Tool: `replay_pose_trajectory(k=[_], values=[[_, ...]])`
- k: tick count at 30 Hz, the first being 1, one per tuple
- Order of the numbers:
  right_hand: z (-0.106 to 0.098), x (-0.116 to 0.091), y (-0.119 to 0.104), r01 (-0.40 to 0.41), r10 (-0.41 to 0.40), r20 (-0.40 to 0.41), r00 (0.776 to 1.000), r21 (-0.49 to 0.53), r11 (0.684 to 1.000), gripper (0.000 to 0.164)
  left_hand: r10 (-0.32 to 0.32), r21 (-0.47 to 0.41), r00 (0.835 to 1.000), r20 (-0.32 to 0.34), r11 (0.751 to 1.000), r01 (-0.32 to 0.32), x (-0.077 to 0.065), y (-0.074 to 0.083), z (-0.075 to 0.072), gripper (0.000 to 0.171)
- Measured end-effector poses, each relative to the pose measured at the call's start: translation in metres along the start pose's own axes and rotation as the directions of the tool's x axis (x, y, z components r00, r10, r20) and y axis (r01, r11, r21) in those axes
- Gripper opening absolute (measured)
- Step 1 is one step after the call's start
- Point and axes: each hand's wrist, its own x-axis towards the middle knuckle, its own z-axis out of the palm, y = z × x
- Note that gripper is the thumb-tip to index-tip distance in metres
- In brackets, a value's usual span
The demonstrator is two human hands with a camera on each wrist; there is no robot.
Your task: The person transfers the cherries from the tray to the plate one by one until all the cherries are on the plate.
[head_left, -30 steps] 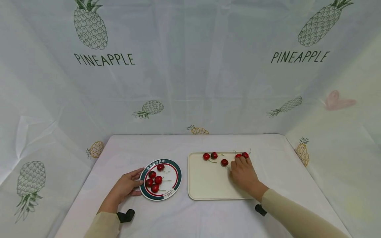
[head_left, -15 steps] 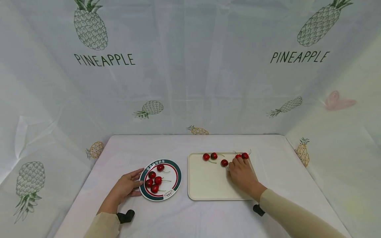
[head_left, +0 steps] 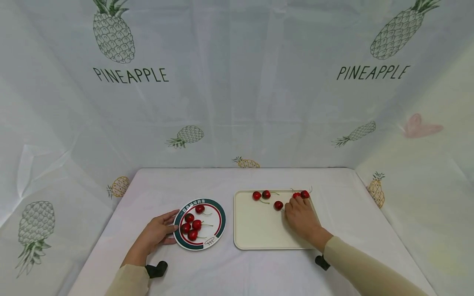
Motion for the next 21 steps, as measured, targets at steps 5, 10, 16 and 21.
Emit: replay_pose_trajectory(k=[5,10,16,21], values=[[-0.001,0.004,0.003,0.050,-0.051,-0.111,0.993,-0.012,0.999,0.020,-0.002,0.007,1.000,-0.001,1.000,0.002,0.000,0.001,0.000,0.063],[-0.007,0.013,0.001,0.094,-0.092,-0.174,0.981,0.003,0.996,0.023,-0.001,0.019,1.000,-0.008,1.000,0.001,0.000,0.001,-0.001,0.063],[-0.012,0.022,-0.009,0.146,-0.137,-0.236,0.962,0.023,0.989,0.036,0.001,0.017,1.000,-0.005,1.000,-0.001,-0.001,0.001,-0.001,0.063],[-0.012,0.026,-0.018,0.161,-0.156,-0.230,0.961,0.002,0.987,0.036,-0.005,0.005,1.000,-0.003,1.000,0.005,0.000,0.001,0.000,0.063]])
